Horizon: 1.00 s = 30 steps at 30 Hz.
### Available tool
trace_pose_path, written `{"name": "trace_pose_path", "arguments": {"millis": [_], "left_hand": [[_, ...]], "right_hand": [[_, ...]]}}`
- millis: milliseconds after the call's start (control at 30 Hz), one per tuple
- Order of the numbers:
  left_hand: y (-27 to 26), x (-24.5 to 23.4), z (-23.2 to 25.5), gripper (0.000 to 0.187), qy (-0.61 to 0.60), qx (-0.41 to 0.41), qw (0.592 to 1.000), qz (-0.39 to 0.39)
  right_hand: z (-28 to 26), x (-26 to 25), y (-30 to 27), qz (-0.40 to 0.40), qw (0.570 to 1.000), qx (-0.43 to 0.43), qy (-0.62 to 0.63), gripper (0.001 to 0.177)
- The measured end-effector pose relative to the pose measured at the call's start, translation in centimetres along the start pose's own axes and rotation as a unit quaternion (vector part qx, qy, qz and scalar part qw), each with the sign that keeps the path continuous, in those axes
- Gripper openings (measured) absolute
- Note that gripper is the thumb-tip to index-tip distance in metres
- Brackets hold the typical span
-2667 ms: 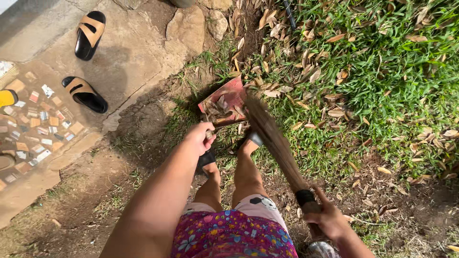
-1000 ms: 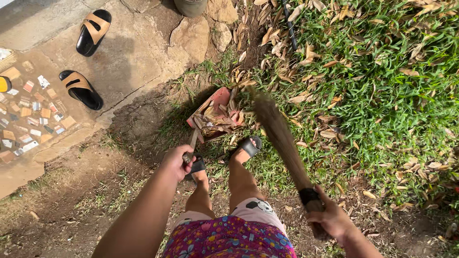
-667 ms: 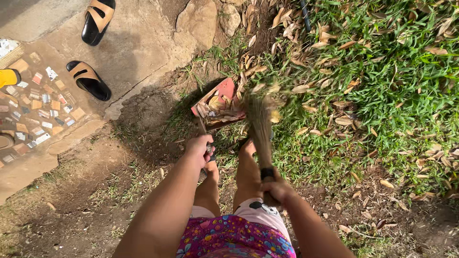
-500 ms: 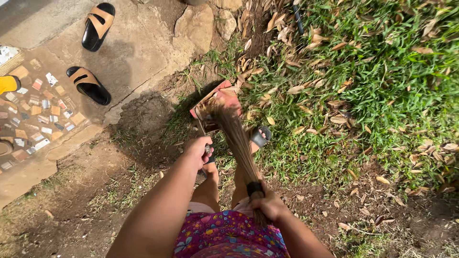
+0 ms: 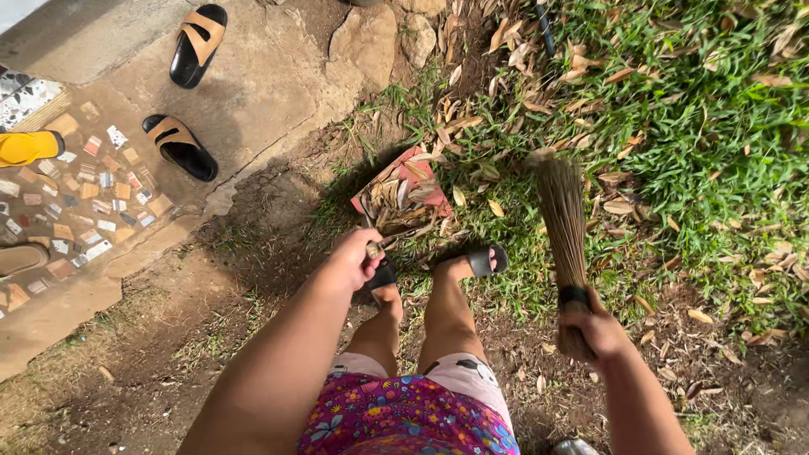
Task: The person sweeps dry leaves from a dirt path and from near bushes using a broom and a dustpan, eventually pouring the collected leaves into a plastic bag.
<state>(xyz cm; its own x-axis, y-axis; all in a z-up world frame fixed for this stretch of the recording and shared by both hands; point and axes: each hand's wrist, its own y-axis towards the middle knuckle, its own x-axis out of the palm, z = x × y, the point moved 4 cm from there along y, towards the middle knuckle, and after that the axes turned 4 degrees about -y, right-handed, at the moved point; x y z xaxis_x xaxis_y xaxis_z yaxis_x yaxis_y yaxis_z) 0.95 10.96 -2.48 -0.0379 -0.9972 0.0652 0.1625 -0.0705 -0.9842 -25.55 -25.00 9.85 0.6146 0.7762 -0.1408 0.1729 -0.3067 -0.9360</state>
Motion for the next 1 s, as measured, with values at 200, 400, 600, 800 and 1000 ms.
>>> {"name": "trace_pose_path", "arguments": {"millis": [200, 400, 600, 800, 1000], "left_hand": [[1.8, 1.6, -1.1, 0.008, 0.051, -0.011, 0.995, 0.087], [1.5, -1.1, -0.4, 0.014, 0.041, -0.003, 0.999, 0.017], [0.3, -6.5, 1.6, 0.015, 0.006, 0.005, 1.0, -0.018], [0.9, -10.2, 3.4, 0.014, 0.079, -0.001, 0.997, -0.01], [2.3, -5.5, 0.6, 0.014, 0.168, 0.053, 0.983, 0.056]], "right_hand": [[6.5, 13.8, 3.9, -0.048, 0.972, 0.091, -0.21, 0.101], [10.9, 13.4, -3.7, -0.145, 0.97, -0.016, -0.197, 0.107], [10.7, 1.6, -10.2, -0.064, 0.987, 0.09, -0.115, 0.11], [11.4, -1.7, -4.2, 0.071, 0.993, 0.038, 0.085, 0.106], [14.8, 13.3, 3.0, -0.016, 0.994, 0.073, 0.074, 0.082]]}}
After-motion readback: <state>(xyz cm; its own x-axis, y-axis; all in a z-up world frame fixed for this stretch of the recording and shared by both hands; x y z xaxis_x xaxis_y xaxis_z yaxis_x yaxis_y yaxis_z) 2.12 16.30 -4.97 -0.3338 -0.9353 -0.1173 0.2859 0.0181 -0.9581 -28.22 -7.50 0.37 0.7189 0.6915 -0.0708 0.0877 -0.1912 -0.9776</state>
